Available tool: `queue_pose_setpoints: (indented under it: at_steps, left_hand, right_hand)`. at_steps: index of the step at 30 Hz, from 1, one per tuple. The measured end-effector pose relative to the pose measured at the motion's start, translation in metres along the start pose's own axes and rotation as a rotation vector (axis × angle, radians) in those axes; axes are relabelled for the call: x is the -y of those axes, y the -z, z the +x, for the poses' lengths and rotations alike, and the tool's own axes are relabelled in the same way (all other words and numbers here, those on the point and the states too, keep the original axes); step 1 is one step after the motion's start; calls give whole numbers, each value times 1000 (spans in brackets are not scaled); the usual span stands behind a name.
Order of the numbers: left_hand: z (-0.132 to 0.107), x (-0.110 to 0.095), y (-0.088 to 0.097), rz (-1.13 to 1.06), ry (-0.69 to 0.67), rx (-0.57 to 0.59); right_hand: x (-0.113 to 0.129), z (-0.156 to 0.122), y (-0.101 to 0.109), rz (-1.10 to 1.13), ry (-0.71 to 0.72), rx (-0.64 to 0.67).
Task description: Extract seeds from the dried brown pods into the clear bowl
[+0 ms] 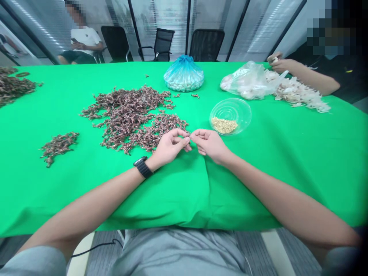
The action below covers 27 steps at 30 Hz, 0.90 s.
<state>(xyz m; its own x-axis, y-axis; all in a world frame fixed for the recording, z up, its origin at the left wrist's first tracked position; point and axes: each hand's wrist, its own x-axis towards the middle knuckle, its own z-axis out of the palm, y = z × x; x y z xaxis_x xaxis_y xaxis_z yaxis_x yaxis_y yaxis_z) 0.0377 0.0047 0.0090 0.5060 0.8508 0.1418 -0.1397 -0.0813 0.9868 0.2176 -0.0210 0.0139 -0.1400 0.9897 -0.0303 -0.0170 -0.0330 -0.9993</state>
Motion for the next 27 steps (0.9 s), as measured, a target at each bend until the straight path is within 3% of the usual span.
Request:
queue_pose_setpoints:
  at_steps: [4,12,19,22,27]
  left_hand:
    - [1,2,1,20,-7,-4]
    - [0,1,0,51,-21,-13]
    - [-6,0,-2,272,-144,-44]
    - [-4,0,-1,198,-115,-46]
    - [-1,-2,-1,11,-28,-35]
  right_hand:
    - [8,1,4,247,-223,76]
    - [12,1,8,252,-203,76]
    - [18,1,8,386,-380,171]
    - [11,2,8,216,-226,125]
    - [-2,3,13,-370,337,-79]
